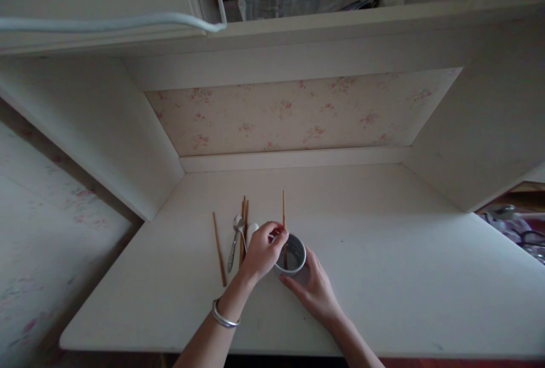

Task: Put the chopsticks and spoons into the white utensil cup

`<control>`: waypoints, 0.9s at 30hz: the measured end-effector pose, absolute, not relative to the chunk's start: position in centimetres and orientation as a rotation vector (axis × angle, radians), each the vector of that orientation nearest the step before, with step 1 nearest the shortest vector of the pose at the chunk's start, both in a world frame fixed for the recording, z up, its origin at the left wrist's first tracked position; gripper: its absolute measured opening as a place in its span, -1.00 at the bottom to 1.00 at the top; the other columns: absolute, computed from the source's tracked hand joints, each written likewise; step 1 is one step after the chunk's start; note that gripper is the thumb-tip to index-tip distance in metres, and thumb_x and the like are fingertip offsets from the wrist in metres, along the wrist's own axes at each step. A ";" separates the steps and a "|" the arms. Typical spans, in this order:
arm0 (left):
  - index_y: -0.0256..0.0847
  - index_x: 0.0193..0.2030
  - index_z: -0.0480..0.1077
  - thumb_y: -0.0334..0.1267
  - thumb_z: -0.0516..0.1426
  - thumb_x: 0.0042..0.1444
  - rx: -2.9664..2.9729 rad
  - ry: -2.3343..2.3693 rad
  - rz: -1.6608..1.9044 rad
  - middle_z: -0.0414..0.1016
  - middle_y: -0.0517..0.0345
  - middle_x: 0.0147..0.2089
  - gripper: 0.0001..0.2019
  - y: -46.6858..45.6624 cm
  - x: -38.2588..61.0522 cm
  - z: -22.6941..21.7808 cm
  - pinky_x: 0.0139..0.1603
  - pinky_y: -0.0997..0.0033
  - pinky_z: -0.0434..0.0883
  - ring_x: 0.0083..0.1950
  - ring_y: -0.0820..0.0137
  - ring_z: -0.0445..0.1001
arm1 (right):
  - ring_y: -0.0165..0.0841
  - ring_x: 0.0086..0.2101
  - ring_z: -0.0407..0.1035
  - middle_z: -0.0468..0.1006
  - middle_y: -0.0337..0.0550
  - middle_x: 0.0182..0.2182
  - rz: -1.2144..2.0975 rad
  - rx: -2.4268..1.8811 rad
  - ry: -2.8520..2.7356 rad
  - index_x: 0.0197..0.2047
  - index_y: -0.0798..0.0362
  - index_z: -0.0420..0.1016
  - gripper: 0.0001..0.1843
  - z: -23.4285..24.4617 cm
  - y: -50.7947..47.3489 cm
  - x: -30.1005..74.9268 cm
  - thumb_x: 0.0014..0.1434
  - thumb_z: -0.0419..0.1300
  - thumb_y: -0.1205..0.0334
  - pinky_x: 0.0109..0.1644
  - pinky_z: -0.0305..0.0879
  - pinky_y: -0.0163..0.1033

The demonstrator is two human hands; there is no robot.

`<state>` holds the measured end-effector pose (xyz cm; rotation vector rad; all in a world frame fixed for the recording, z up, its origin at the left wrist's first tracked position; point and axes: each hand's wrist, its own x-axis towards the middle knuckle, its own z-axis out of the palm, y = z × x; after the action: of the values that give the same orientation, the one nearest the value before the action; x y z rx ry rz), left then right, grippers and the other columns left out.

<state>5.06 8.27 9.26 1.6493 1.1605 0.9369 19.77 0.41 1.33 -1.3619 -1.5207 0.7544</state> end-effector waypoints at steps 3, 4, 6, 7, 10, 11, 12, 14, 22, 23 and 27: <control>-0.19 -0.08 0.46 -0.04 0.13 0.22 1.558 1.160 0.952 0.58 0.04 -0.13 -0.71 8.0 4.9 8.9 -0.08 0.35 0.45 -0.13 0.31 0.55 | -0.09 0.15 0.31 0.40 -0.08 0.16 0.758 -1.353 -1.512 0.28 -0.17 0.15 -0.26 1.4 0.4 19.8 0.09 0.35 0.11 0.21 0.29 0.07; -0.19 -0.05 0.45 -0.04 0.13 0.21 1.520 1.160 0.964 0.57 0.03 -0.10 -0.69 7.8 4.7 8.6 -0.05 0.33 0.45 -0.10 0.29 0.55 | -0.09 0.15 0.31 0.40 -0.07 0.16 0.760 -1.350 -1.508 0.28 -0.16 0.16 -0.27 1.4 0.4 19.8 0.09 0.35 0.10 0.21 0.29 0.07; -0.20 0.02 0.44 -0.07 0.12 0.22 1.433 1.143 1.005 0.55 0.00 0.00 -0.68 7.2 4.1 7.7 0.08 0.27 0.42 0.03 0.25 0.52 | -0.08 0.15 0.32 0.40 -0.04 0.16 0.759 -1.352 -1.515 0.27 -0.13 0.16 -0.28 1.5 0.4 19.9 0.11 0.33 0.08 0.21 0.29 0.08; -0.19 0.05 0.43 -0.12 0.09 0.23 1.383 1.126 1.030 0.53 0.00 0.06 -0.68 6.7 3.7 7.2 0.16 0.23 0.39 0.11 0.23 0.48 | -0.08 0.15 0.31 0.39 -0.03 0.16 0.754 -1.360 -1.527 0.27 -0.11 0.16 -0.28 1.5 0.4 19.9 0.11 0.33 0.08 0.21 0.28 0.09; -0.17 0.16 0.39 -0.30 -0.02 0.22 1.246 1.051 1.067 0.44 0.02 0.22 -0.61 4.9 2.5 5.5 0.32 0.12 0.26 0.27 0.20 0.37 | -0.07 0.17 0.29 0.38 -0.01 0.18 0.747 -1.392 -1.569 0.29 -0.08 0.14 -0.28 1.6 0.3 20.1 0.12 0.32 0.07 0.23 0.26 0.10; -0.16 0.19 0.37 -0.36 -0.05 0.20 1.233 1.015 1.057 0.41 0.02 0.25 -0.56 4.3 2.1 5.0 0.34 0.09 0.25 0.28 0.20 0.35 | -0.07 0.18 0.28 0.38 0.00 0.18 0.751 -1.400 -1.570 0.29 -0.08 0.14 -0.28 1.6 0.3 20.1 0.12 0.32 0.06 0.23 0.25 0.10; -0.15 0.23 0.34 -0.41 -0.06 0.17 1.244 0.974 1.036 0.38 0.03 0.28 -0.51 3.7 1.8 4.7 0.35 0.08 0.24 0.30 0.19 0.34 | -0.07 0.18 0.28 0.38 0.00 0.18 0.757 -1.402 -1.566 0.29 -0.08 0.14 -0.27 1.6 0.3 20.2 0.13 0.32 0.06 0.24 0.25 0.10; -0.11 0.30 0.26 -0.49 -0.05 0.10 1.326 0.903 1.001 0.30 0.05 0.34 -0.40 2.8 1.6 4.3 0.38 0.08 0.22 0.33 0.20 0.29 | -0.07 0.18 0.28 0.38 0.01 0.19 0.777 -1.395 -1.552 0.29 -0.07 0.15 -0.27 1.6 0.3 20.3 0.12 0.33 0.05 0.24 0.24 0.12; -0.10 0.37 0.13 -0.39 0.28 0.03 1.662 0.928 1.030 0.30 -0.04 0.31 -0.24 3.0 3.5 3.4 0.37 -0.01 0.20 0.33 0.09 0.26 | -0.11 0.10 0.38 0.48 -0.01 0.11 0.953 -1.372 -1.529 0.28 -0.04 0.19 -0.28 2.4 0.7 21.1 0.11 0.34 0.07 0.21 0.29 0.08; -0.10 0.35 0.15 -0.36 0.29 0.04 1.667 0.938 1.036 0.32 -0.03 0.29 -0.27 3.0 3.7 3.3 0.34 -0.01 0.23 0.31 0.09 0.29 | -0.11 0.13 0.35 0.46 -0.01 0.13 0.935 -1.391 -1.550 0.28 -0.04 0.20 -0.28 2.6 0.7 21.1 0.10 0.34 0.08 0.23 0.25 0.09; -0.09 0.34 0.17 -0.32 0.22 0.14 1.709 0.935 1.019 0.32 -0.04 0.28 -0.38 2.7 4.4 3.2 0.31 0.02 0.26 0.29 0.11 0.30 | -0.05 0.28 0.13 0.22 0.07 0.30 0.666 -1.549 -1.489 0.40 -0.06 -0.03 -0.07 3.5 -0.4 20.7 0.08 0.34 0.05 0.30 0.11 0.20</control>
<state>4.36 2.73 3.19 1.7094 0.9350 1.0188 20.66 -0.38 3.55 -1.5491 -1.4890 0.6655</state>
